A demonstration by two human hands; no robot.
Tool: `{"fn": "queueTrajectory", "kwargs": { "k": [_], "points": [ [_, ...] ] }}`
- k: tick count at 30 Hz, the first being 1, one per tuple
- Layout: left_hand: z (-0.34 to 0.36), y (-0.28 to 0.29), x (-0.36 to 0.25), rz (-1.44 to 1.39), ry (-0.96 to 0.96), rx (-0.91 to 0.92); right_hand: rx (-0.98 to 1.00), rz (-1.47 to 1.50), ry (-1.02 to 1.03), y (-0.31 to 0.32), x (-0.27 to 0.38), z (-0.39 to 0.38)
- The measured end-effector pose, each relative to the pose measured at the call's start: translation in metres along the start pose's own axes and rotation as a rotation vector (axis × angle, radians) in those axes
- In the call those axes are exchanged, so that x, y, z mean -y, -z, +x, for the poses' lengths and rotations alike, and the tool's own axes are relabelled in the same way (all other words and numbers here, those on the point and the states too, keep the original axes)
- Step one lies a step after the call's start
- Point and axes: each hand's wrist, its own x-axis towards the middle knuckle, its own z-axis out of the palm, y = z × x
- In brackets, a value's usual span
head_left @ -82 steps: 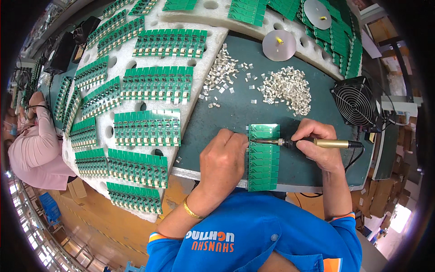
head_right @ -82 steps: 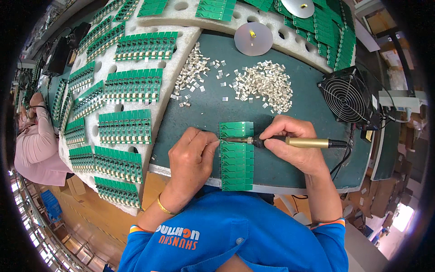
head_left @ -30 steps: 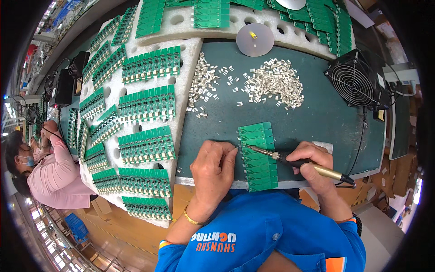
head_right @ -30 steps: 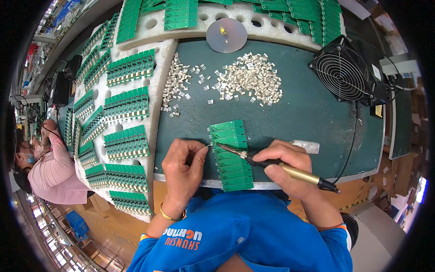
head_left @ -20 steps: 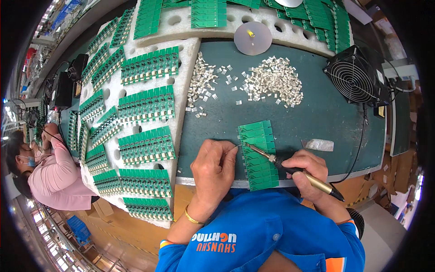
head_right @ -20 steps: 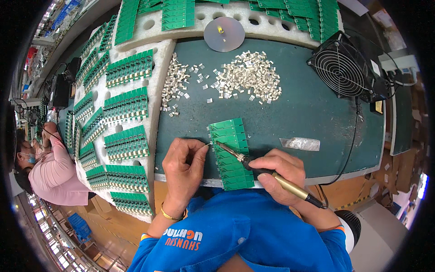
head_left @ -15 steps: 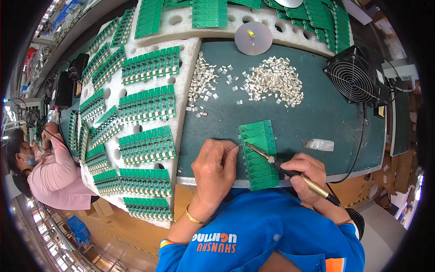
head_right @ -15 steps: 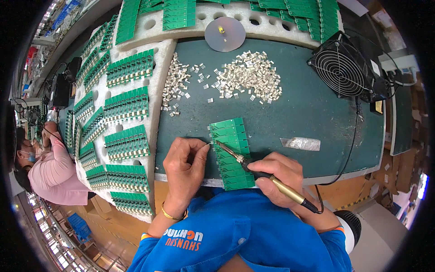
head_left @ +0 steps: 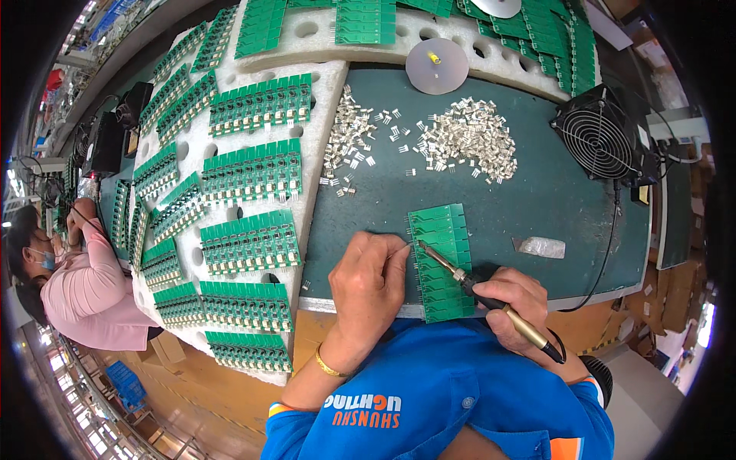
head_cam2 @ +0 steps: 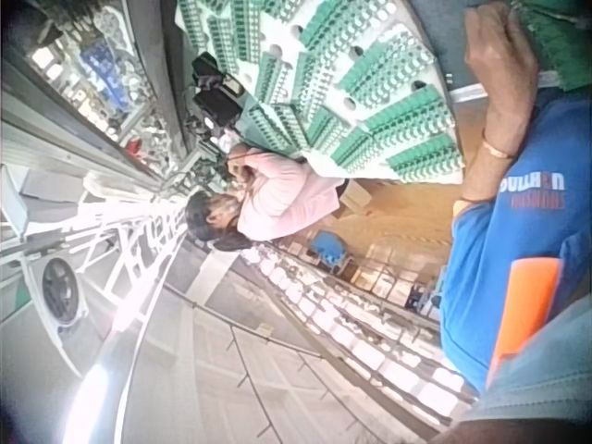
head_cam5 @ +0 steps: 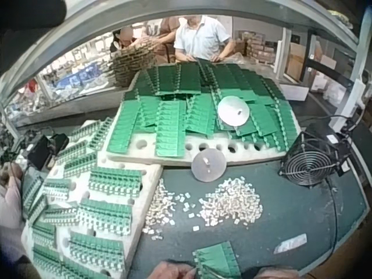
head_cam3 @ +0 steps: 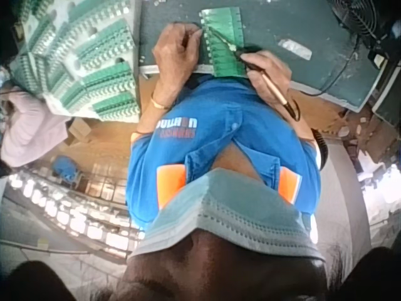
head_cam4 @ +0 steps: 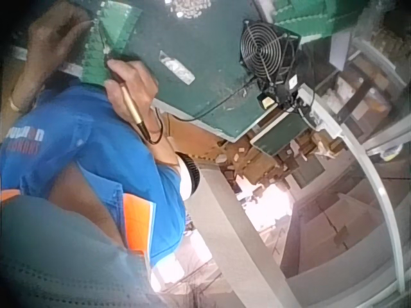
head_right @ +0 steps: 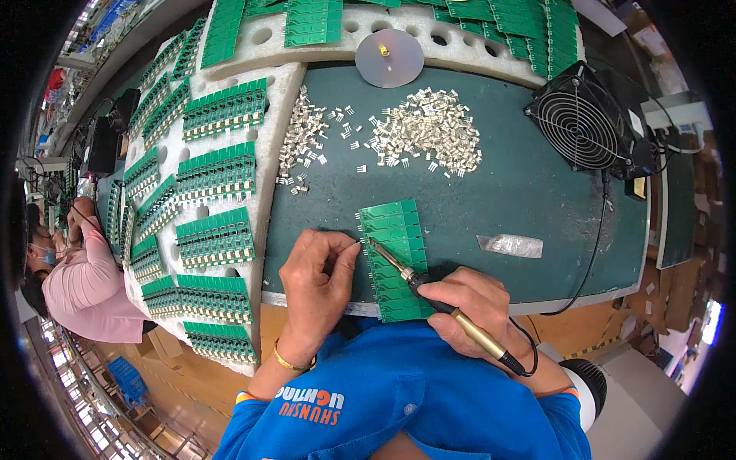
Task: The person solders electronic components onto circuit boards using a soldering iron and solder wire, attaching pins along the board edges by hand.
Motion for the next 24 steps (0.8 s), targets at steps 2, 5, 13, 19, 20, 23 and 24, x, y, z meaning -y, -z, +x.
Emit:
{"fn": "queueTrajectory", "kwargs": {
  "k": [2,5,13,19,20,23,24],
  "points": [
    [0.0001,0.0001,0.0001,0.003,-0.001,0.003,0.004,0.001,0.000,0.0001,0.0003,-0.0005],
    [0.0002,0.0001,-0.0005,0.005,0.002,-0.002,0.012,0.007,0.002,0.0003,0.0007,0.0000],
    [0.0016,0.0009,-0.0022,0.004,0.004,0.008,0.024,0.021,0.010,0.0010,-0.0013,-0.0020],
    [0.0010,-0.0009,-0.0029,0.025,-0.002,0.008,0.038,-0.001,0.055,0.0006,-0.0037,-0.0033],
    [0.0009,-0.0011,-0.0028,0.026,-0.003,0.004,0.033,0.003,0.063,-0.0001,-0.0039,-0.0030],
    [0.0023,-0.0005,-0.0042,0.040,-0.012,0.011,0.023,0.016,0.063,-0.0010,-0.0035,-0.0029],
    [0.0027,-0.0003,-0.0044,0.039,-0.012,0.013,0.019,0.024,0.056,-0.0010,-0.0032,-0.0028]
  ]
}}
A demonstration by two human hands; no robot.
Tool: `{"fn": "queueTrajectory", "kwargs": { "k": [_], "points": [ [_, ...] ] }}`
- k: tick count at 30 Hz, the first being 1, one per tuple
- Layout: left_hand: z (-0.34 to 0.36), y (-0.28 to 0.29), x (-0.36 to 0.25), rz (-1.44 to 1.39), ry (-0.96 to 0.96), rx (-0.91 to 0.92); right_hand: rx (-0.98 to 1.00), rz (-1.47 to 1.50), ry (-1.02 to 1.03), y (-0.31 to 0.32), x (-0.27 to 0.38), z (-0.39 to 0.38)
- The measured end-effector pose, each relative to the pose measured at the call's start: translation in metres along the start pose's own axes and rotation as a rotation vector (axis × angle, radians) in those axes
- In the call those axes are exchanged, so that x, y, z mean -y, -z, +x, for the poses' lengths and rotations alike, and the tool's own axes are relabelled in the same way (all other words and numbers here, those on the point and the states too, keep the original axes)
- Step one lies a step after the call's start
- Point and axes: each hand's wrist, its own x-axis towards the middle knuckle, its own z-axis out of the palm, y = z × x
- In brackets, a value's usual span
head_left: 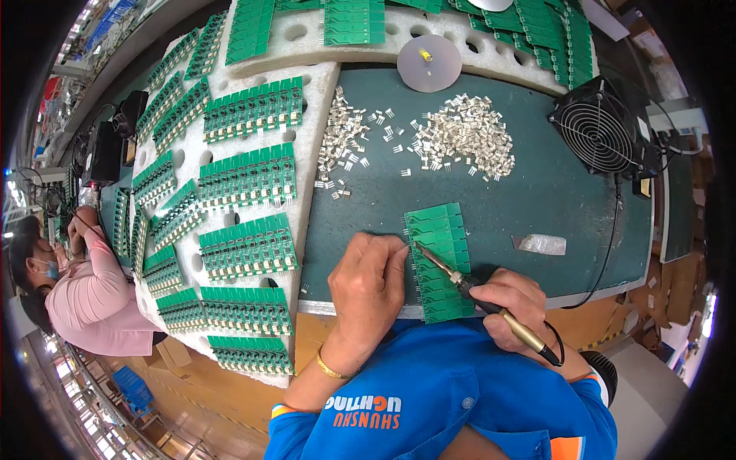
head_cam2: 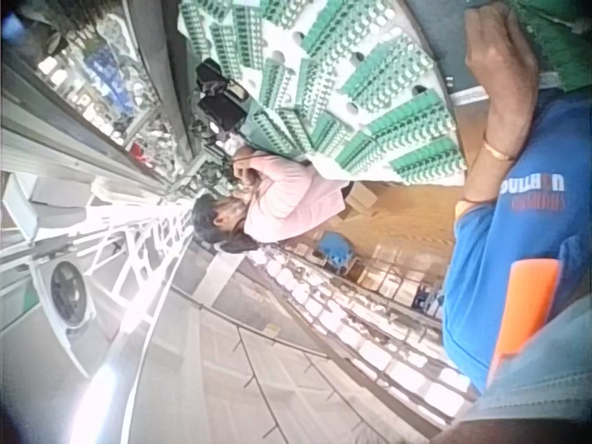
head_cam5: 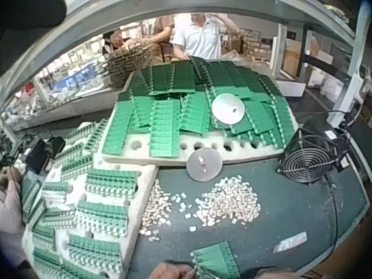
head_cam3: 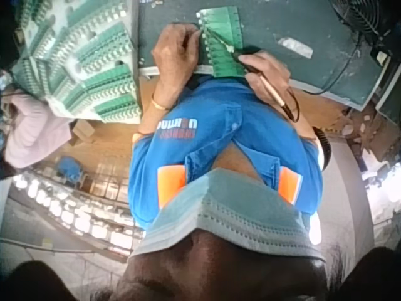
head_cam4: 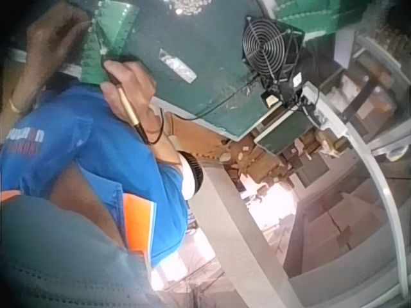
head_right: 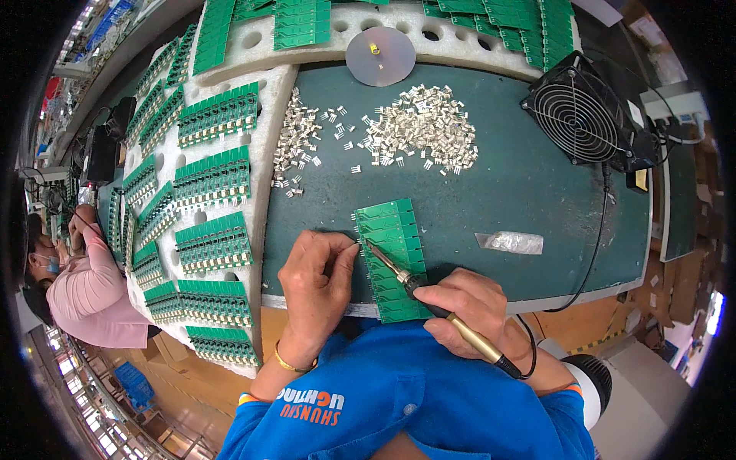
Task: The person solders electronic components onto circuit boards using a soldering iron and solder wire, attaching pins along the board edges by hand.
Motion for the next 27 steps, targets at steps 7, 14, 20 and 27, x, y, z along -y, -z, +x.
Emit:
{"fn": "queueTrajectory", "kwargs": {
  "k": [7,14,20,27],
  "points": [
    [0.0010,-0.0018,-0.0001,0.006,-0.005,0.006,0.001,-0.011,-0.001,-0.0003,-0.0001,-0.0001],
    [0.0018,-0.0017,-0.0002,0.001,-0.002,0.002,0.000,-0.031,0.043,0.0004,-0.0006,0.0022],
    [0.0018,0.0001,-0.0003,-0.012,-0.001,0.023,0.012,-0.025,0.049,0.0020,-0.0003,0.0026],
    [0.0015,0.0004,-0.0011,-0.015,0.000,0.025,0.007,-0.022,0.046,0.0020,-0.0002,0.0020]
  ]
}}
